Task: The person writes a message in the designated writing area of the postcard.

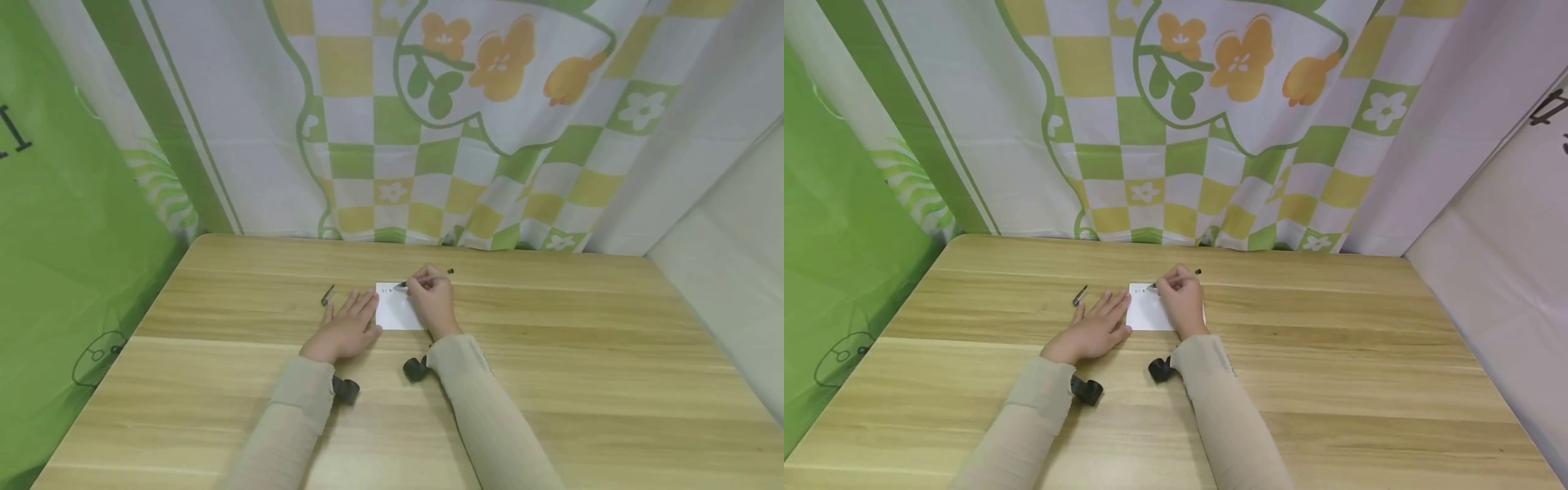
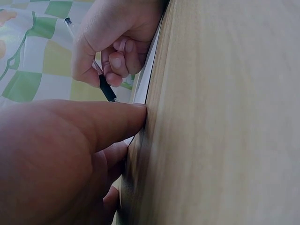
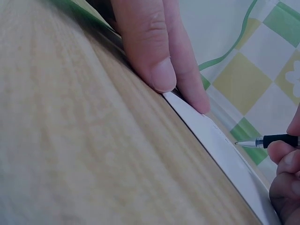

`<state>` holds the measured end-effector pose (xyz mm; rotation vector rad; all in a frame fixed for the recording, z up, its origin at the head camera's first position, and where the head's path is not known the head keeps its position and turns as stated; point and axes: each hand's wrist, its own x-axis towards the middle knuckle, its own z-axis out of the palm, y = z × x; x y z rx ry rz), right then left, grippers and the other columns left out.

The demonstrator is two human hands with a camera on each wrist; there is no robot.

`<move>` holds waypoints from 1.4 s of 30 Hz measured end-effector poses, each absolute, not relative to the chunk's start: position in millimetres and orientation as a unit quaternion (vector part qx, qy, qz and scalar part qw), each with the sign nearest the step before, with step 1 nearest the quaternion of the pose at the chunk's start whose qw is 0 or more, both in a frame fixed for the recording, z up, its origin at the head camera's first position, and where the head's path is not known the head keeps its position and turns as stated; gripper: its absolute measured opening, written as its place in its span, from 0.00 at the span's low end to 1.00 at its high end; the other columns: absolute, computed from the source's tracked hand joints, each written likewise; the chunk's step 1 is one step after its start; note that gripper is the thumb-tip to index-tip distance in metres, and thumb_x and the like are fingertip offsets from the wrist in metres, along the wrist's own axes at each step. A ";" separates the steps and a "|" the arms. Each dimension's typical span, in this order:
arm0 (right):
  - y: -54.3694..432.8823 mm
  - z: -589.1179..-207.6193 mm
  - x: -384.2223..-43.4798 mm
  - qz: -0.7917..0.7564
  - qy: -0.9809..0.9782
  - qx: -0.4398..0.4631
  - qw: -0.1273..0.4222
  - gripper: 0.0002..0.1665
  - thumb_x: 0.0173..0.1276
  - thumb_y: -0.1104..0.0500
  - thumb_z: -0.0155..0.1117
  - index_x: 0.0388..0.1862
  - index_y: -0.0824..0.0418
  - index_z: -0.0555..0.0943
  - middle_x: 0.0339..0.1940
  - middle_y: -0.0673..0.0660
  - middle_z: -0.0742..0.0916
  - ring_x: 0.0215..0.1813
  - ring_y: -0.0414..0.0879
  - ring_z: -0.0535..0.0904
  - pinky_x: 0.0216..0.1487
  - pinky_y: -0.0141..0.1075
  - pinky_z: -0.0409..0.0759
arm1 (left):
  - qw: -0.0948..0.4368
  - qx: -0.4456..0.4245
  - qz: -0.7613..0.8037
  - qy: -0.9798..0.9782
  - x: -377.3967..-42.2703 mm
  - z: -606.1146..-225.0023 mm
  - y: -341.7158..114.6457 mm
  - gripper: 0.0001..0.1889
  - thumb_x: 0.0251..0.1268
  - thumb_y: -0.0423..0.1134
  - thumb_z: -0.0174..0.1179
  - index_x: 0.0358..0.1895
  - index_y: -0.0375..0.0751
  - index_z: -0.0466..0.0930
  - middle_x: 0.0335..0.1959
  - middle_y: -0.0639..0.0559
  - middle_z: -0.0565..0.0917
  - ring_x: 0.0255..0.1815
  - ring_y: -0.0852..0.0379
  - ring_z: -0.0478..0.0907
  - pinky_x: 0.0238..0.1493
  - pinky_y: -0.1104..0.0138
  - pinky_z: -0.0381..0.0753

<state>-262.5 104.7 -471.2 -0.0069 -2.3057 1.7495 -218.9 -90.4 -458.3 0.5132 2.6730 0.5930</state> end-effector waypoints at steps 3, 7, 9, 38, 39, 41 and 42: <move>104.6 -470.3 -262.9 0.599 -0.792 -0.004 0.118 0.05 0.62 0.64 0.60 0.27 0.62 0.79 0.33 0.56 0.83 0.38 0.48 0.78 0.38 0.37 0.75 | 0.174 0.181 0.212 0.944 -218.5 -457.6 -90.5 0.37 0.81 0.56 0.42 0.83 0.48 0.41 0.84 0.56 0.38 0.83 0.49 0.30 0.75 0.38 0.23; 104.6 -470.3 -262.4 0.598 -0.793 -0.009 0.115 0.04 0.62 0.64 0.61 0.27 0.62 0.79 0.33 0.56 0.83 0.36 0.48 0.79 0.37 0.36 0.75 | 0.175 0.183 0.212 0.944 -218.1 -457.1 -90.4 0.37 0.81 0.56 0.42 0.83 0.48 0.41 0.84 0.56 0.38 0.83 0.49 0.30 0.75 0.37 0.23; 104.6 -470.5 -262.1 0.596 -0.795 -0.010 0.114 0.04 0.62 0.64 0.61 0.27 0.62 0.79 0.32 0.56 0.83 0.35 0.48 0.79 0.36 0.36 0.75 | 0.175 0.184 0.212 0.944 -218.4 -457.3 -90.2 0.36 0.81 0.56 0.42 0.83 0.48 0.41 0.84 0.56 0.38 0.83 0.49 0.30 0.75 0.37 0.23; 104.9 -471.1 -261.6 0.591 -0.797 -0.016 0.119 0.04 0.62 0.64 0.61 0.27 0.62 0.78 0.32 0.56 0.83 0.33 0.47 0.80 0.34 0.35 0.76 | 0.167 0.184 0.213 0.945 -216.2 -454.7 -89.2 0.36 0.81 0.55 0.42 0.83 0.47 0.43 0.84 0.55 0.40 0.84 0.49 0.31 0.75 0.37 0.24; 104.7 -471.3 -261.6 0.591 -0.798 -0.017 0.121 0.04 0.61 0.64 0.61 0.26 0.61 0.78 0.32 0.56 0.83 0.32 0.47 0.80 0.34 0.35 0.75 | 0.167 0.183 0.213 0.945 -216.3 -455.2 -89.3 0.36 0.81 0.56 0.42 0.83 0.47 0.43 0.84 0.55 0.40 0.84 0.49 0.31 0.75 0.37 0.24; 104.4 -471.6 -261.5 0.592 -0.796 -0.017 0.122 0.04 0.62 0.64 0.61 0.26 0.61 0.78 0.32 0.56 0.83 0.32 0.47 0.81 0.33 0.35 0.76 | 0.167 0.183 0.212 0.945 -216.3 -456.2 -89.6 0.36 0.81 0.56 0.42 0.83 0.47 0.43 0.84 0.55 0.40 0.84 0.49 0.31 0.75 0.37 0.24; 104.3 -471.6 -261.2 0.593 -0.795 -0.017 0.122 0.05 0.62 0.64 0.61 0.26 0.62 0.78 0.32 0.56 0.83 0.32 0.47 0.81 0.33 0.35 0.76 | 0.167 0.183 0.211 0.946 -216.4 -456.6 -89.7 0.36 0.81 0.56 0.42 0.83 0.48 0.42 0.84 0.56 0.39 0.84 0.49 0.31 0.75 0.37 0.24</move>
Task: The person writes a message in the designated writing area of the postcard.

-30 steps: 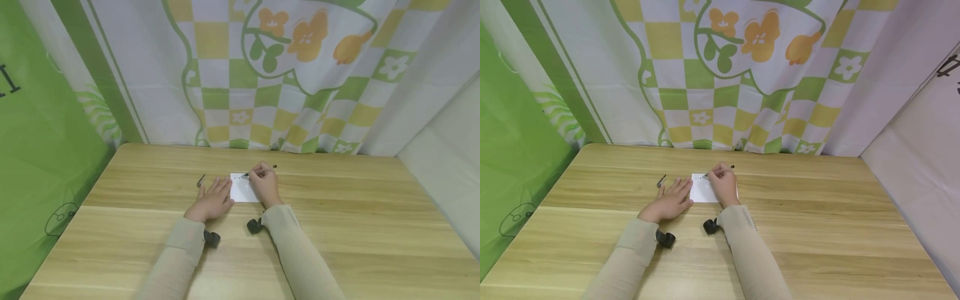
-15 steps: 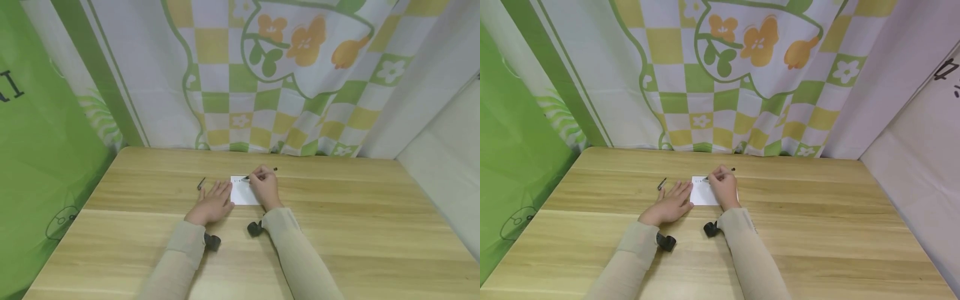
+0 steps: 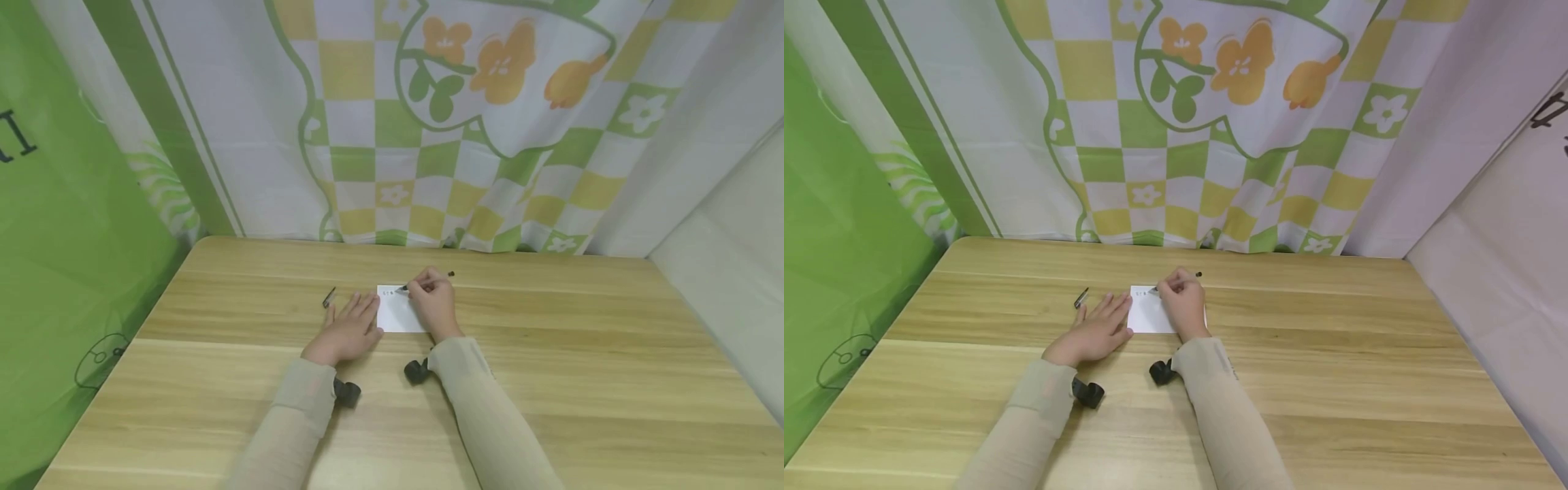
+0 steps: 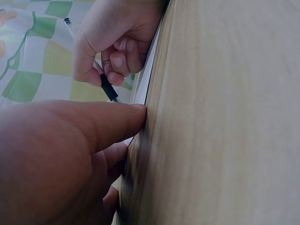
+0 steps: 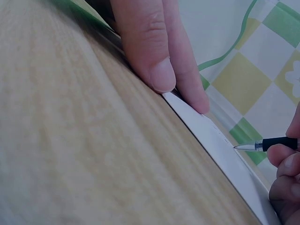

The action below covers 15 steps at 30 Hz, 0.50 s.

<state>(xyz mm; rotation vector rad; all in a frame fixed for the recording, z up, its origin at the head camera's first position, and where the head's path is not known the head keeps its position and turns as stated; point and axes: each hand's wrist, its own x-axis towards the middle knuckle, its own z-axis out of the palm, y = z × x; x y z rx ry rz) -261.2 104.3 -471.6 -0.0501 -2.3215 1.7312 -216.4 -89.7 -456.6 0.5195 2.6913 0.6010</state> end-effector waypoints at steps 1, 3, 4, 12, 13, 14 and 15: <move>104.4 -471.4 -261.1 0.595 -0.794 -0.017 0.123 0.05 0.62 0.65 0.61 0.26 0.62 0.78 0.31 0.56 0.83 0.32 0.47 0.81 0.33 0.34 0.76 | 0.167 0.183 0.211 0.946 -216.6 -456.8 -89.7 0.36 0.81 0.56 0.42 0.83 0.48 0.42 0.84 0.56 0.39 0.84 0.49 0.31 0.75 0.37 0.24; 104.5 -471.2 -260.8 0.597 -0.793 -0.017 0.122 0.05 0.62 0.65 0.61 0.26 0.62 0.78 0.31 0.56 0.83 0.31 0.47 0.81 0.33 0.34 0.76 | 0.167 0.183 0.210 0.946 -216.9 -457.4 -89.8 0.36 0.81 0.56 0.42 0.83 0.48 0.42 0.84 0.56 0.39 0.84 0.49 0.31 0.75 0.37 0.24; 104.5 -470.9 -260.7 0.598 -0.792 -0.016 0.121 0.05 0.62 0.65 0.61 0.26 0.62 0.79 0.31 0.56 0.83 0.31 0.47 0.81 0.33 0.33 0.76 | 0.166 0.183 0.210 0.946 -216.9 -457.9 -89.9 0.36 0.81 0.56 0.42 0.83 0.48 0.42 0.84 0.56 0.39 0.84 0.49 0.31 0.75 0.37 0.24; 104.6 -471.7 -260.5 0.599 -0.792 -0.011 0.118 0.05 0.61 0.64 0.61 0.26 0.61 0.79 0.29 0.56 0.84 0.31 0.47 0.81 0.33 0.33 0.77 | 0.164 0.185 0.205 0.947 -217.7 -459.4 -90.0 0.37 0.81 0.56 0.43 0.83 0.48 0.42 0.84 0.56 0.39 0.84 0.49 0.31 0.75 0.36 0.25; 104.7 -471.4 -260.4 0.598 -0.792 -0.012 0.118 0.04 0.61 0.64 0.61 0.26 0.61 0.79 0.29 0.56 0.84 0.31 0.47 0.81 0.33 0.33 0.77 | 0.164 0.185 0.205 0.947 -217.8 -459.4 -90.0 0.37 0.81 0.56 0.43 0.83 0.48 0.42 0.84 0.56 0.39 0.84 0.49 0.31 0.75 0.36 0.25; 104.7 -471.2 -260.4 0.599 -0.792 -0.011 0.118 0.04 0.61 0.64 0.61 0.26 0.61 0.79 0.28 0.56 0.84 0.31 0.47 0.81 0.33 0.33 0.77 | 0.164 0.185 0.205 0.947 -217.9 -459.3 -89.9 0.37 0.81 0.56 0.43 0.83 0.48 0.42 0.84 0.56 0.39 0.84 0.49 0.31 0.75 0.36 0.25; 104.8 -471.0 -260.3 0.599 -0.792 -0.010 0.119 0.04 0.61 0.64 0.61 0.26 0.61 0.79 0.28 0.56 0.84 0.31 0.47 0.82 0.33 0.33 0.77 | 0.164 0.186 0.207 0.947 -217.9 -459.3 -89.9 0.37 0.81 0.56 0.43 0.83 0.48 0.43 0.84 0.55 0.39 0.84 0.49 0.31 0.75 0.36 0.25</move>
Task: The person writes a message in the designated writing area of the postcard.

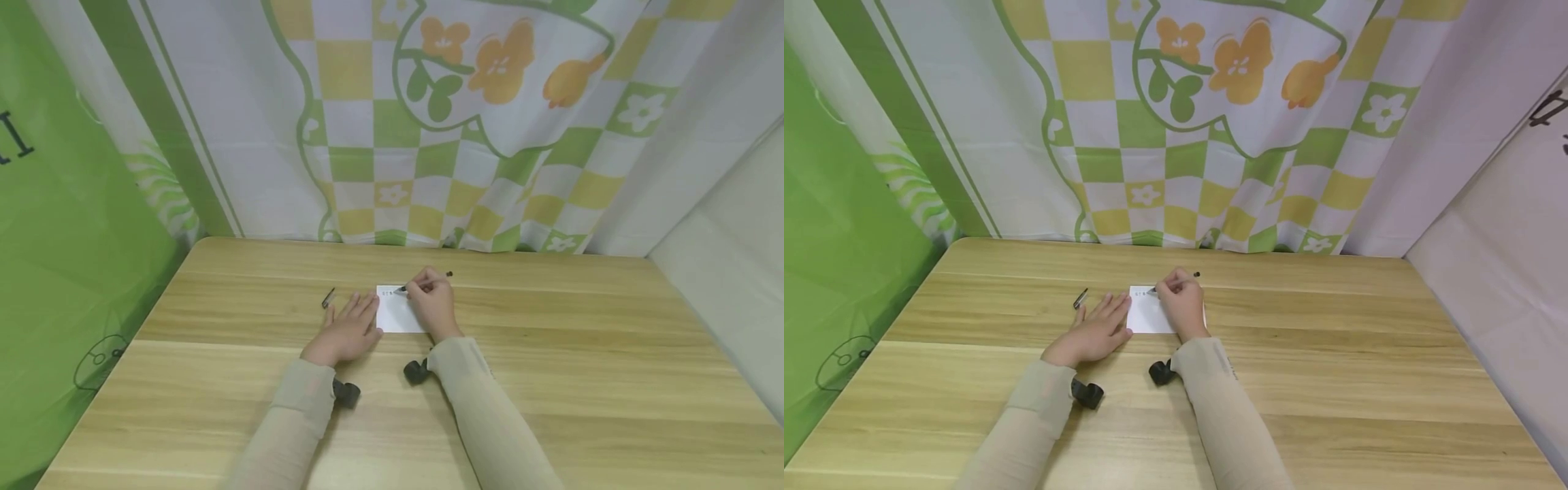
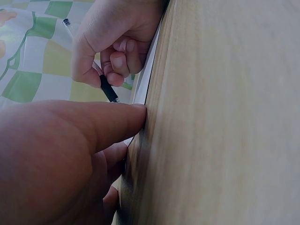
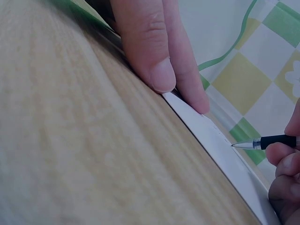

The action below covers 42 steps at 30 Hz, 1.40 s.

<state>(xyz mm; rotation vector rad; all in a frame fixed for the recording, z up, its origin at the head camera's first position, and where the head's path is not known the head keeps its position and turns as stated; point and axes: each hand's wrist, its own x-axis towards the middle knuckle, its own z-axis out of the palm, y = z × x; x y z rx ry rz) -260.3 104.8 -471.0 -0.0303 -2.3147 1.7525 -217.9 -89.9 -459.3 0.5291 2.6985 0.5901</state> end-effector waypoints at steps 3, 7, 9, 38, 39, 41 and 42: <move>105.1 -471.0 -260.4 0.599 -0.792 -0.010 0.119 0.04 0.61 0.64 0.61 0.26 0.61 0.79 0.28 0.56 0.84 0.31 0.47 0.81 0.33 0.33 0.76 | 0.165 0.185 0.208 0.946 -218.1 -459.3 -89.8 0.37 0.81 0.56 0.43 0.83 0.48 0.42 0.84 0.56 0.39 0.84 0.49 0.31 0.75 0.36 0.24; 105.3 -471.6 -261.1 0.597 -0.793 -0.015 0.121 0.04 0.61 0.64 0.61 0.26 0.61 0.79 0.29 0.56 0.84 0.31 0.47 0.81 0.33 0.33 0.77 | 0.164 0.186 0.206 0.947 -218.2 -459.7 -89.6 0.36 0.81 0.56 0.42 0.83 0.49 0.42 0.84 0.56 0.39 0.83 0.49 0.31 0.75 0.36 0.25; 105.2 -471.8 -261.4 0.597 -0.793 -0.016 0.122 0.04 0.61 0.64 0.61 0.26 0.61 0.79 0.29 0.56 0.84 0.31 0.47 0.81 0.34 0.34 0.77 | 0.164 0.186 0.206 0.947 -217.9 -459.7 -89.7 0.36 0.81 0.56 0.42 0.83 0.49 0.42 0.84 0.56 0.39 0.84 0.49 0.31 0.75 0.36 0.25; 104.4 -471.4 -261.1 0.595 -0.792 -0.014 0.135 0.07 0.60 0.64 0.61 0.23 0.62 0.78 0.32 0.56 0.82 0.35 0.49 0.77 0.36 0.38 0.73 | 0.169 0.180 0.205 0.947 -216.7 -456.5 -89.5 0.37 0.81 0.56 0.43 0.83 0.48 0.42 0.84 0.56 0.38 0.83 0.49 0.30 0.74 0.36 0.23; 104.5 -471.2 -260.7 0.595 -0.793 -0.015 0.133 0.07 0.60 0.63 0.61 0.23 0.62 0.78 0.32 0.56 0.82 0.35 0.49 0.77 0.36 0.38 0.73 | 0.171 0.180 0.206 0.947 -215.8 -455.0 -89.3 0.37 0.81 0.56 0.43 0.83 0.48 0.42 0.84 0.56 0.38 0.83 0.49 0.31 0.75 0.36 0.23; 104.8 -471.4 -260.5 0.594 -0.794 -0.019 0.129 0.06 0.60 0.63 0.61 0.24 0.61 0.78 0.32 0.56 0.82 0.36 0.48 0.76 0.37 0.38 0.73 | 0.171 0.182 0.209 0.945 -213.4 -450.6 -88.7 0.37 0.81 0.54 0.43 0.83 0.45 0.43 0.84 0.53 0.40 0.84 0.47 0.31 0.75 0.36 0.24; 104.9 -471.6 -260.7 0.593 -0.795 -0.020 0.126 0.06 0.60 0.63 0.61 0.24 0.61 0.78 0.32 0.56 0.82 0.36 0.48 0.77 0.38 0.38 0.73 | 0.170 0.183 0.211 0.945 -212.3 -448.6 -88.3 0.37 0.81 0.54 0.43 0.83 0.44 0.43 0.84 0.51 0.40 0.84 0.46 0.32 0.75 0.36 0.24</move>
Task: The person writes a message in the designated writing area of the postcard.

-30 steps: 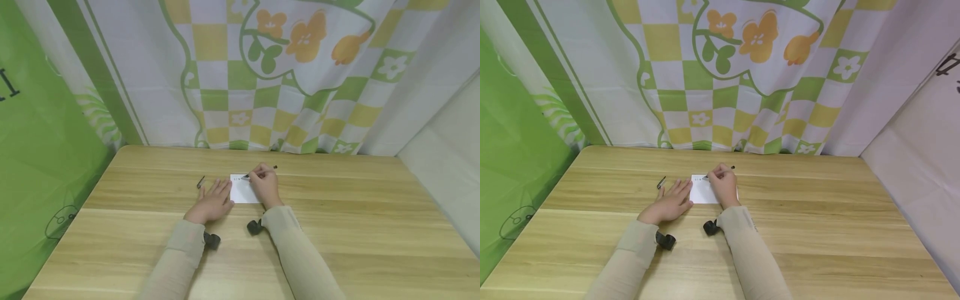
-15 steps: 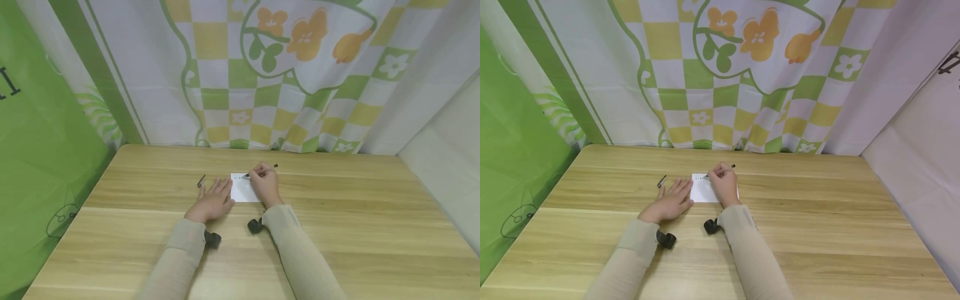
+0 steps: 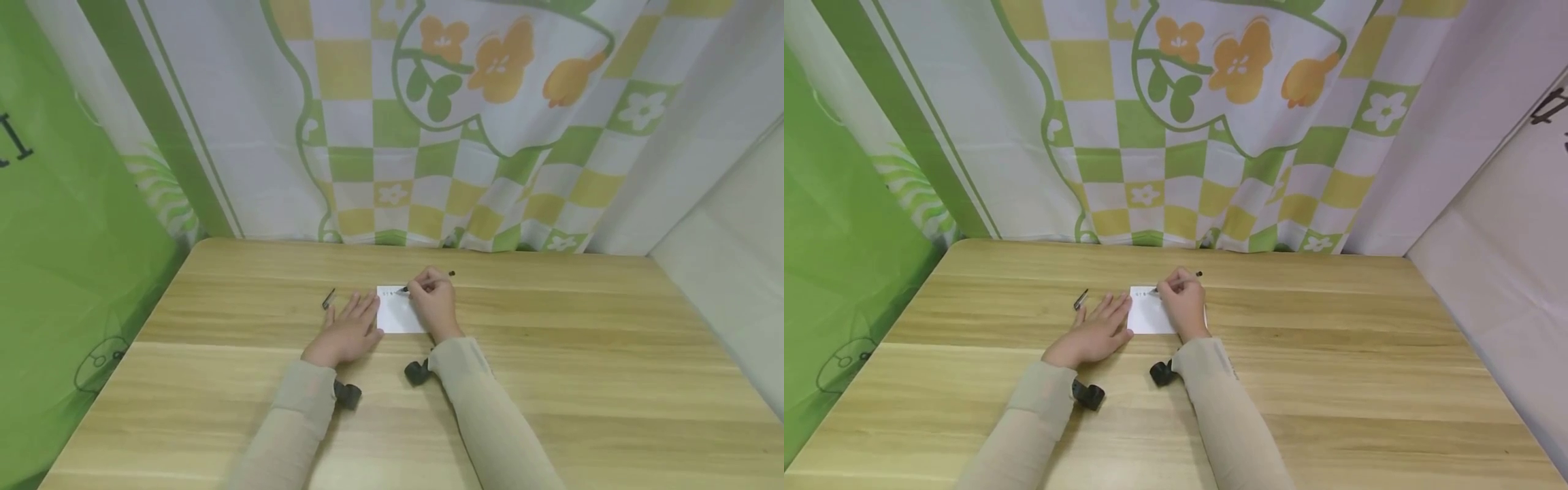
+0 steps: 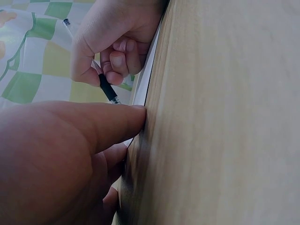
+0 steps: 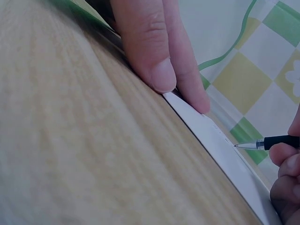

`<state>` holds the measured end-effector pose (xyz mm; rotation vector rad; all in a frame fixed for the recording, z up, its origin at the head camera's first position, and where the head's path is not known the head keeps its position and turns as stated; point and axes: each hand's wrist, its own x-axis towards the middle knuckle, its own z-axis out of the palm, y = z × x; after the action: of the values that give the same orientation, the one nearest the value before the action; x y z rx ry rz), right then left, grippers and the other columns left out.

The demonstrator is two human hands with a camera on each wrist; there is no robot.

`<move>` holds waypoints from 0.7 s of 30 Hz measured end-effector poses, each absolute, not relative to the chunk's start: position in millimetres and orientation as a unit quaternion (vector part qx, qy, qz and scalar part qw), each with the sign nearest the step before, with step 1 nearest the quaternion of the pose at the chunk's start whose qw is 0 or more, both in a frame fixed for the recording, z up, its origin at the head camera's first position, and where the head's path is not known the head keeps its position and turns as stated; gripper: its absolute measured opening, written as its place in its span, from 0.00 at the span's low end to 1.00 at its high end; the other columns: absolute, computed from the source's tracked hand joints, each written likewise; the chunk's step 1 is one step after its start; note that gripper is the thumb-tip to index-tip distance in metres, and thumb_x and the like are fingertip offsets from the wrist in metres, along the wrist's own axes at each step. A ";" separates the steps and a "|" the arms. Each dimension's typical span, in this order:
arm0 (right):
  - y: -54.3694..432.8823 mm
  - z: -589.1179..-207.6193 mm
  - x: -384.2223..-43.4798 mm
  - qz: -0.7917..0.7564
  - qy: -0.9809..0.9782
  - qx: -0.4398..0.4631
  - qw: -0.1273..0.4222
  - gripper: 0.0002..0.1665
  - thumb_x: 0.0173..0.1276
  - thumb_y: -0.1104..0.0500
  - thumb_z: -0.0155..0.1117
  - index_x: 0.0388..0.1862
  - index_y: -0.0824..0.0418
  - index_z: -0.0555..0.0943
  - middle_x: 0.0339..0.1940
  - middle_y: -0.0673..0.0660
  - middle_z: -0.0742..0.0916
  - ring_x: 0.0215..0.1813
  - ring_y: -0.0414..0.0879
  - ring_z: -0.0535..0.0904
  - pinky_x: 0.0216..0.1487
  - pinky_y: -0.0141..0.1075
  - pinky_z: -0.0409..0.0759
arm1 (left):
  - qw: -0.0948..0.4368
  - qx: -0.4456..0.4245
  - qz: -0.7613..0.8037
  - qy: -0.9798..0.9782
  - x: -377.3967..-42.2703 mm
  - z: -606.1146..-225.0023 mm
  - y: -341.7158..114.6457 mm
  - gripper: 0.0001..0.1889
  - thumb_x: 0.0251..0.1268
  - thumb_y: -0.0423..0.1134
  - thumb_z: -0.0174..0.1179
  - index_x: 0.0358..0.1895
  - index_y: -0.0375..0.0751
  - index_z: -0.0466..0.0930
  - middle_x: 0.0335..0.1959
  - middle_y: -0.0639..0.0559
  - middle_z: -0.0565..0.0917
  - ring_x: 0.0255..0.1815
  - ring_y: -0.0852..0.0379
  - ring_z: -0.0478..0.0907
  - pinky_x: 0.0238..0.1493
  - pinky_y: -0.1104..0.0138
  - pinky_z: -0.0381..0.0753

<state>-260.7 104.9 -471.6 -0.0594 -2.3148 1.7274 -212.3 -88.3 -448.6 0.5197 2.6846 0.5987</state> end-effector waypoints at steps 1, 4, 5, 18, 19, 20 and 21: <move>104.7 -472.2 -260.7 0.592 -0.796 -0.022 0.124 0.06 0.60 0.63 0.61 0.24 0.61 0.78 0.33 0.56 0.82 0.37 0.48 0.77 0.38 0.38 0.73 | 0.171 0.183 0.213 0.944 -211.0 -446.6 -88.2 0.36 0.81 0.53 0.44 0.83 0.42 0.44 0.84 0.50 0.41 0.84 0.46 0.32 0.75 0.36 0.25; 104.1 -472.8 -260.6 0.590 -0.798 -0.024 0.118 0.05 0.59 0.63 0.61 0.24 0.61 0.78 0.33 0.56 0.81 0.39 0.49 0.77 0.40 0.38 0.73 | 0.178 0.181 0.212 0.944 -210.5 -445.3 -88.0 0.36 0.81 0.53 0.43 0.83 0.43 0.43 0.84 0.51 0.40 0.84 0.46 0.32 0.75 0.37 0.24; 104.0 -472.4 -260.4 0.591 -0.798 -0.024 0.117 0.05 0.59 0.63 0.61 0.24 0.61 0.78 0.33 0.56 0.81 0.39 0.49 0.76 0.40 0.39 0.73 | 0.180 0.180 0.209 0.944 -211.0 -445.9 -88.1 0.36 0.81 0.53 0.43 0.83 0.44 0.43 0.84 0.52 0.39 0.84 0.47 0.31 0.75 0.37 0.23; 103.0 -468.8 -260.1 0.594 -0.796 -0.025 0.112 0.04 0.59 0.64 0.61 0.25 0.61 0.78 0.34 0.57 0.82 0.35 0.48 0.78 0.37 0.37 0.74 | 0.174 0.181 0.197 0.948 -219.3 -458.7 -88.9 0.37 0.81 0.57 0.41 0.83 0.50 0.41 0.83 0.58 0.37 0.83 0.51 0.30 0.75 0.36 0.24; 102.9 -469.1 -260.2 0.594 -0.796 -0.025 0.113 0.05 0.59 0.64 0.61 0.25 0.61 0.78 0.34 0.57 0.82 0.35 0.48 0.78 0.38 0.38 0.74 | 0.173 0.181 0.198 0.948 -219.3 -458.8 -89.0 0.37 0.81 0.57 0.41 0.83 0.49 0.41 0.83 0.57 0.37 0.83 0.50 0.30 0.75 0.36 0.24; 102.9 -469.4 -260.4 0.594 -0.796 -0.024 0.115 0.05 0.59 0.64 0.61 0.25 0.61 0.78 0.35 0.57 0.81 0.36 0.48 0.78 0.39 0.38 0.74 | 0.172 0.182 0.199 0.947 -219.2 -458.9 -89.1 0.37 0.81 0.57 0.41 0.83 0.49 0.41 0.83 0.57 0.37 0.83 0.50 0.30 0.75 0.36 0.24; 102.9 -469.8 -260.6 0.595 -0.795 -0.022 0.117 0.05 0.59 0.65 0.61 0.24 0.62 0.78 0.35 0.57 0.81 0.37 0.48 0.77 0.40 0.38 0.74 | 0.174 0.181 0.199 0.947 -219.4 -458.9 -89.1 0.37 0.81 0.57 0.41 0.83 0.50 0.41 0.83 0.57 0.37 0.83 0.50 0.30 0.75 0.36 0.24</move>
<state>-260.6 102.9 -469.8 -0.0634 -2.3270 1.7424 -219.4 -89.1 -458.9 0.5144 2.6861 0.5630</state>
